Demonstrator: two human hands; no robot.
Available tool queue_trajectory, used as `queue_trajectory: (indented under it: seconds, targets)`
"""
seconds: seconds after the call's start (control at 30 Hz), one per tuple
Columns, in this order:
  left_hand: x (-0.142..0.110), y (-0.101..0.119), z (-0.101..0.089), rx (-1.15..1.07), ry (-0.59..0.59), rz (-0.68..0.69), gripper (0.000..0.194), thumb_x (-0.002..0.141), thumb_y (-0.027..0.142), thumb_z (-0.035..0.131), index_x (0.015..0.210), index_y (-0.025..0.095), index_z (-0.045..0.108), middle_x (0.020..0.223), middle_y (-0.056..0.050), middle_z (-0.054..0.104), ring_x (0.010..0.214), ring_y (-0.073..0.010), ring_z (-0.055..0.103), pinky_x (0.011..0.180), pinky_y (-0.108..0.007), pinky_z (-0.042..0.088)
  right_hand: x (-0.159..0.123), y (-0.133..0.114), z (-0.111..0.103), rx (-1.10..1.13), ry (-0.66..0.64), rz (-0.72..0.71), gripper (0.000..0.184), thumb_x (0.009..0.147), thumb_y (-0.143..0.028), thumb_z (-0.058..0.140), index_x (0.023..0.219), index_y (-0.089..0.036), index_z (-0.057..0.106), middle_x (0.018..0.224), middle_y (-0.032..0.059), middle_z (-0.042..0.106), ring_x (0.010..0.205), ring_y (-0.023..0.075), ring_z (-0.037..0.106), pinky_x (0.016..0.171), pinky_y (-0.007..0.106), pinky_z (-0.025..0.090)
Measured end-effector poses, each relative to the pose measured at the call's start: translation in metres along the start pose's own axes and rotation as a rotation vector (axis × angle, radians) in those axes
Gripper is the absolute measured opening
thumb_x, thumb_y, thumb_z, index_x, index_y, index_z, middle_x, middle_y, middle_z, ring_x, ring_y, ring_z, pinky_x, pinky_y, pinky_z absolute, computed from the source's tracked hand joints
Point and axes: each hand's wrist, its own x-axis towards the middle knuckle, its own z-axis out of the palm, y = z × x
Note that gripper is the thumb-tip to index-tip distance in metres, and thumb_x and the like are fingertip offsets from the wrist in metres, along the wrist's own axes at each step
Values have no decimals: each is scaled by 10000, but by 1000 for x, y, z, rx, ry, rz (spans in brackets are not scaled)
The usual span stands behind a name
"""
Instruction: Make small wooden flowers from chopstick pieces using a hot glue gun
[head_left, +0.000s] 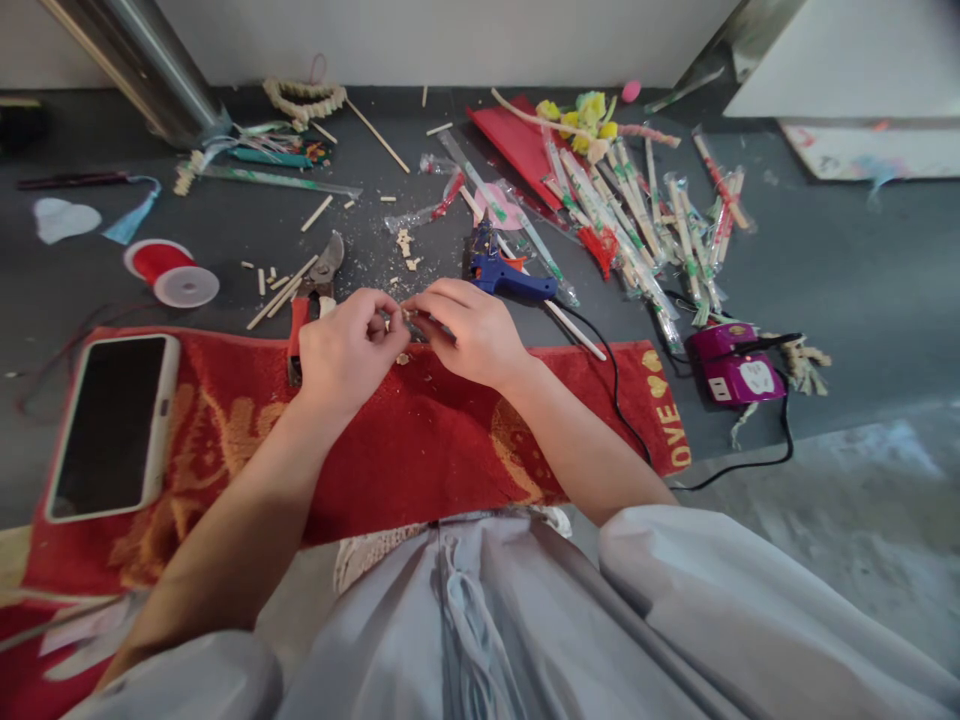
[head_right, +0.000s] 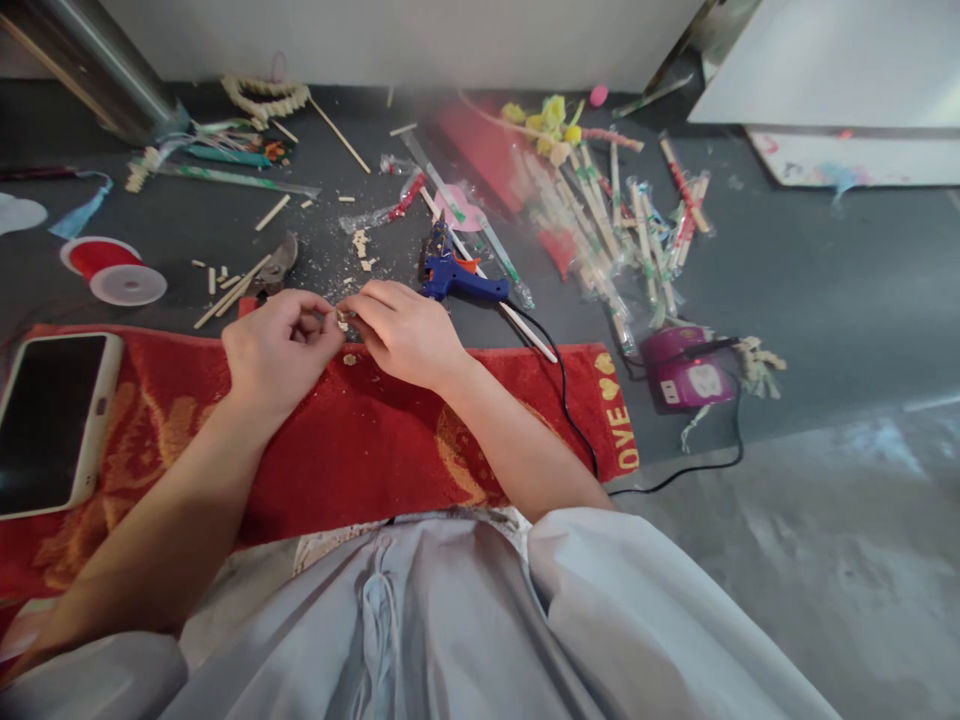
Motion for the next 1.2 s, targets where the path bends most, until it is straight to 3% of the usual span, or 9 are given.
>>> queue_trajectory:
  seconds: [0.7,0.83,0.9,1.2]
  targets:
    - [1,6,-2,-4,-25,-86,58,735,203,651,769,227,611,538,65,511,492,-98,465,528,-260,317,1,-1,0,-22,-1,15,283,1006,-216,388,1033,-149,662,967,99,691,920,196,643,822,341,549]
    - [6,3,-5,-48,27,-127,62,717,187,648,745,227,609,524,72,504,490,-94,450,553,-270,339,0,-1,-1,14,-19,46,265,1005,-225,399,1050,-159,652,997,106,686,956,204,640,857,364,542]
    - [8,0,-5,-97,77,-156,22,733,203,625,748,215,614,525,66,510,485,-92,447,556,-271,350,0,-1,-2,29,-17,56,258,1004,-223,401,1051,-161,647,1009,108,686,960,204,639,870,371,541]
    - [6,2,-3,-207,21,-121,60,821,255,593,838,241,649,517,59,498,458,-91,426,502,-252,366,2,-1,-4,97,26,98,242,1013,-227,404,1076,-164,628,1012,106,687,942,178,648,842,332,544]
